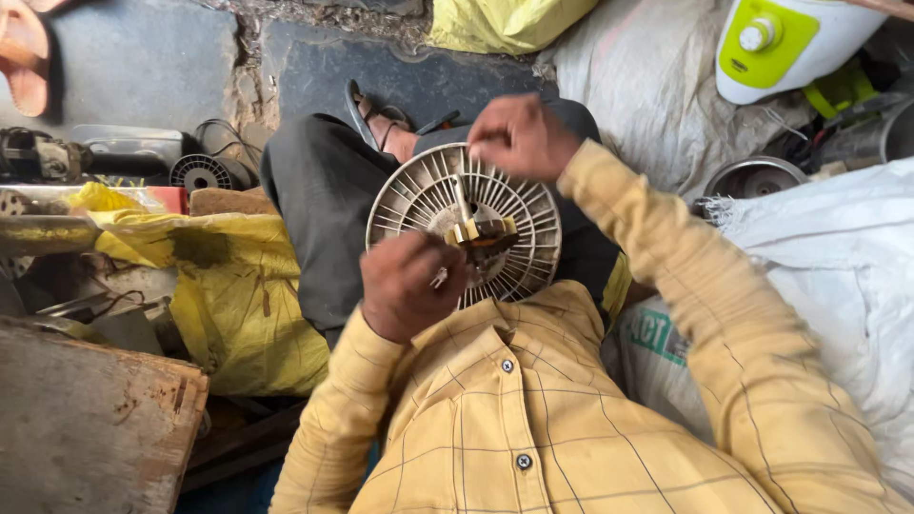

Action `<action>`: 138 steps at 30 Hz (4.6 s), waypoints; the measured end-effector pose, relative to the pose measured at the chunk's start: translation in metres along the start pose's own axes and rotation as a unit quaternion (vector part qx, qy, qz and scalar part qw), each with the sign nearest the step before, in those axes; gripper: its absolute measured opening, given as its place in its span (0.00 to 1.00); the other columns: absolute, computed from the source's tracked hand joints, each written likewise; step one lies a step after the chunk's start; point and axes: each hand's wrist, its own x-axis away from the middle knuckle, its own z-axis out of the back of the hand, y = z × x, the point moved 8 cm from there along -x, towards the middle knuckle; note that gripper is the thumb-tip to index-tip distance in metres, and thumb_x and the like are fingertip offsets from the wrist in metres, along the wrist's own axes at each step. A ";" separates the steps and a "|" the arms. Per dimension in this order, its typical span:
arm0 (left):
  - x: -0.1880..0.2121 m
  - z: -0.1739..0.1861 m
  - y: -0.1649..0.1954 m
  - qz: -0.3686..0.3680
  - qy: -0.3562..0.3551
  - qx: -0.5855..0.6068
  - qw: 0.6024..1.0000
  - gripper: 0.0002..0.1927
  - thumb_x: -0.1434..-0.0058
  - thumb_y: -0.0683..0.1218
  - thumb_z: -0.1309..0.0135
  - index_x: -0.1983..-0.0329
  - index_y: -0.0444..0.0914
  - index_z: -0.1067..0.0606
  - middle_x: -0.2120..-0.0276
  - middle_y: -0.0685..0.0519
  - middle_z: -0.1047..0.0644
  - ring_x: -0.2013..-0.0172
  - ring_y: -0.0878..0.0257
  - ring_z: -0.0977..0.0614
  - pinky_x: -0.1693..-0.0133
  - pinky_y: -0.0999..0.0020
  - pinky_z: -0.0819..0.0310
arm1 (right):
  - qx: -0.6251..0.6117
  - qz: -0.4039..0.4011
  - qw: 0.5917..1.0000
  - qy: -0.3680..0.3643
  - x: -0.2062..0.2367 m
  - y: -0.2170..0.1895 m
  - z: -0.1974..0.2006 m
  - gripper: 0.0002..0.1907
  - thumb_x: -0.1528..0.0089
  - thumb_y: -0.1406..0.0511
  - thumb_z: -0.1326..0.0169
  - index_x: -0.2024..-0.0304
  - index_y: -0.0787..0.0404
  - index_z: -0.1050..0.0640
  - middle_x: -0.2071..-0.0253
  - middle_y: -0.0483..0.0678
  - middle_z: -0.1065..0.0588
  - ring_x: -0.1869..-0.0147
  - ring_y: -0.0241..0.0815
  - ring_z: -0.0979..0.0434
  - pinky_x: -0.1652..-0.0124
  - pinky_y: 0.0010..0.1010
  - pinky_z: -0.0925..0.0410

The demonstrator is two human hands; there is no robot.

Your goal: The person sits on the floor and uses a screwdriver to tighten screws on a disassembled fan motor held in their lap. They repeatedly rotate the motor and adjust the screwdriver to secure the components.

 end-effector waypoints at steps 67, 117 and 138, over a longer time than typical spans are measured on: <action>-0.065 -0.094 -0.098 0.095 -0.367 0.145 0.914 0.13 0.47 0.50 0.29 0.68 0.36 0.18 0.71 0.47 0.18 0.72 0.59 0.17 0.69 0.64 0.25 | 0.135 0.091 0.982 -0.099 0.077 -0.133 -0.006 0.07 0.41 0.65 0.39 0.69 0.61 0.24 0.74 0.51 0.29 0.72 0.48 0.26 0.72 0.41 0.33; -0.067 -0.083 -0.091 0.083 -0.299 0.211 0.927 0.10 0.42 0.48 0.35 0.63 0.36 0.17 0.66 0.49 0.17 0.67 0.59 0.16 0.64 0.64 0.23 | 0.019 0.078 0.985 -0.152 0.076 -0.134 0.001 0.05 0.39 0.65 0.42 0.64 0.61 0.21 0.72 0.51 0.27 0.70 0.50 0.25 0.69 0.40 0.32; -0.084 -0.106 -0.091 0.071 -0.337 0.110 0.932 0.09 0.46 0.47 0.32 0.70 0.37 0.18 0.74 0.45 0.19 0.74 0.53 0.19 0.69 0.59 0.27 | 0.180 -0.002 0.984 -0.011 0.059 -0.068 0.037 0.09 0.40 0.67 0.40 0.74 0.62 0.24 0.74 0.53 0.29 0.71 0.51 0.27 0.69 0.42 0.32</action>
